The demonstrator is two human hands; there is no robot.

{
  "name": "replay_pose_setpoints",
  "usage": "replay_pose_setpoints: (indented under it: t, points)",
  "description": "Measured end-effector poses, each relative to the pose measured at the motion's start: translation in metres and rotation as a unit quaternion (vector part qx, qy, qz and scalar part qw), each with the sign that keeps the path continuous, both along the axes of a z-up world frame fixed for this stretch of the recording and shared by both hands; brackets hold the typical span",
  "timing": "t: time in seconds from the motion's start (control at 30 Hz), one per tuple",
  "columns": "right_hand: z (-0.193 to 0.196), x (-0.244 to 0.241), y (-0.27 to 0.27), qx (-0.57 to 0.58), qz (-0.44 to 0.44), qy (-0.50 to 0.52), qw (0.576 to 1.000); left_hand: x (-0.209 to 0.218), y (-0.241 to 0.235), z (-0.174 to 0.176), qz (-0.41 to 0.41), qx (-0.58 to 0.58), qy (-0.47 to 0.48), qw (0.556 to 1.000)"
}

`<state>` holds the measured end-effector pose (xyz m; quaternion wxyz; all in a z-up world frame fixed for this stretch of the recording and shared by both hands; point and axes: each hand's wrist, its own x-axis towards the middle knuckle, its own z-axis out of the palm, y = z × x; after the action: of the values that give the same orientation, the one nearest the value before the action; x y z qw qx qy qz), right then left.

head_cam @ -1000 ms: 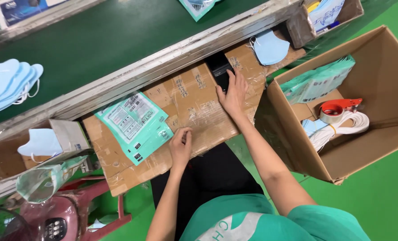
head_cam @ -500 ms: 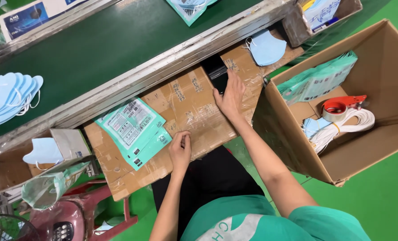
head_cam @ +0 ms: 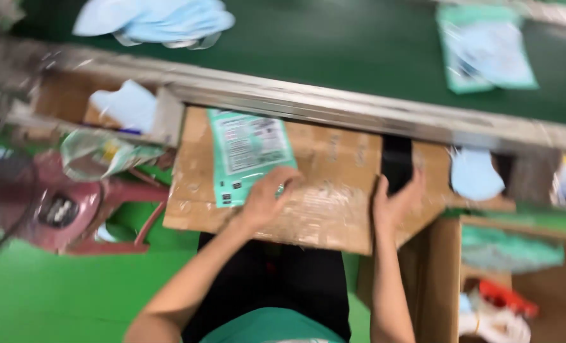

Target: Packing face masks into plastic bags and placing them on a conveyor belt or in a box.

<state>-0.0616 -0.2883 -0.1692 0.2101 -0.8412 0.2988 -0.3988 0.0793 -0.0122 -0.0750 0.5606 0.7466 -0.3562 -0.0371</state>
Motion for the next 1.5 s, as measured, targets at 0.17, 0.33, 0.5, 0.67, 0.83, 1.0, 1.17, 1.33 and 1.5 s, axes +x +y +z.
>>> replay_pose_setpoints:
  t: [0.17,0.33,0.5,0.67,0.83,1.0,1.17,1.33,1.5]
  points:
    - [0.008,-0.003,0.002,0.018,-0.024,0.010,0.999,0.087,0.017,0.066,0.141,0.028,-0.219,0.965]
    - [0.004,-0.001,0.001,0.025,-0.029,-0.004,0.999,0.201,0.022,0.068,0.285,0.170,-0.384,0.862]
    - [0.003,-0.001,0.000,0.034,-0.053,0.009,0.998,0.281,0.023,0.052,0.355,0.274,-0.341,0.826]
    - [0.007,0.002,0.002,0.049,-0.051,0.025,0.997,0.266,-0.003,0.077,0.286,0.114,-0.374,0.875]
    - [0.007,-0.001,0.000,0.047,-0.050,0.039,0.997,0.292,-0.048,0.038,0.219,0.160,-0.485,0.831]
    - [0.017,-0.002,0.006,0.049,-0.045,0.012,0.998,0.320,-0.083,0.022,0.227,0.343,-0.494,0.766]
    - [0.083,-0.004,0.036,0.056,0.045,-0.025,0.997,0.228,-0.097,0.073,0.075,0.117,-0.469,0.872]
    - [0.136,0.001,0.058,0.055,0.206,-0.076,0.974,0.041,-0.076,0.076,-0.141,0.081,-0.450,0.878]
    - [0.089,-0.033,0.036,0.162,0.249,0.011,0.955,-0.009,-0.038,0.073,-0.227,-0.043,-0.191,0.954]
